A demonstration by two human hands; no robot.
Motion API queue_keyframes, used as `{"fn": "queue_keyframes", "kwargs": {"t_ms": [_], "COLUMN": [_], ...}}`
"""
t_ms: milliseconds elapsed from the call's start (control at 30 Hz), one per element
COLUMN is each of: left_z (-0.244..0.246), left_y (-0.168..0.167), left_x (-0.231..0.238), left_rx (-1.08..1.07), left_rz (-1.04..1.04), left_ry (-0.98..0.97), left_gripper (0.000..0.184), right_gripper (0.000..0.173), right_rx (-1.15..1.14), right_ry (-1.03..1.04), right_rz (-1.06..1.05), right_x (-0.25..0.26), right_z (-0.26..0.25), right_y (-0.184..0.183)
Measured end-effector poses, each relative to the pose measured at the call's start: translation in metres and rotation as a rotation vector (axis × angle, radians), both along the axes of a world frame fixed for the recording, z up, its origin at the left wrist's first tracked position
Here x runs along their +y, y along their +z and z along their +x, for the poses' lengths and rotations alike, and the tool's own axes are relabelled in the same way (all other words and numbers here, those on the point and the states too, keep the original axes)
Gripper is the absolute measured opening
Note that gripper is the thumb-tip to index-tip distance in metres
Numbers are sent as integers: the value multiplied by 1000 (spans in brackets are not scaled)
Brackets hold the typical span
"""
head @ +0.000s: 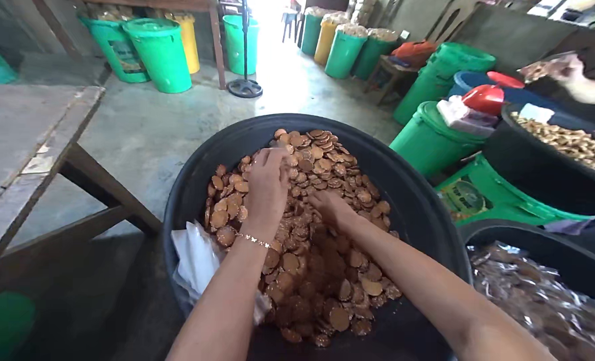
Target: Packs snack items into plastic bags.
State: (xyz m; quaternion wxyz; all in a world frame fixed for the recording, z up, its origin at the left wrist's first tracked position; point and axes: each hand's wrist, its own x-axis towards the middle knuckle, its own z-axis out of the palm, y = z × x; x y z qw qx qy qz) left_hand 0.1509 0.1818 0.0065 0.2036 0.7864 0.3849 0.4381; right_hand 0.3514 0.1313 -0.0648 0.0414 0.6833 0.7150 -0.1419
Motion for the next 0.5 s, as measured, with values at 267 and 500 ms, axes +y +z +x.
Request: {"fn": "queue_keyframes", "kwargs": {"t_ms": [267,500], "left_z": [17,35], "left_y": [-1,-11], "left_x": [-2,-28], "left_rx": [584,243], "left_rz": [-517,-340], "left_ry": [-275,-322], "left_gripper": [31,44], "right_gripper": [38,36], "right_rx": [1493,157], "right_ry": [-744,-171], "right_rz": [396,190], "right_x": [-23,-44], "right_z": [6,-48], "right_y": [63,106]}}
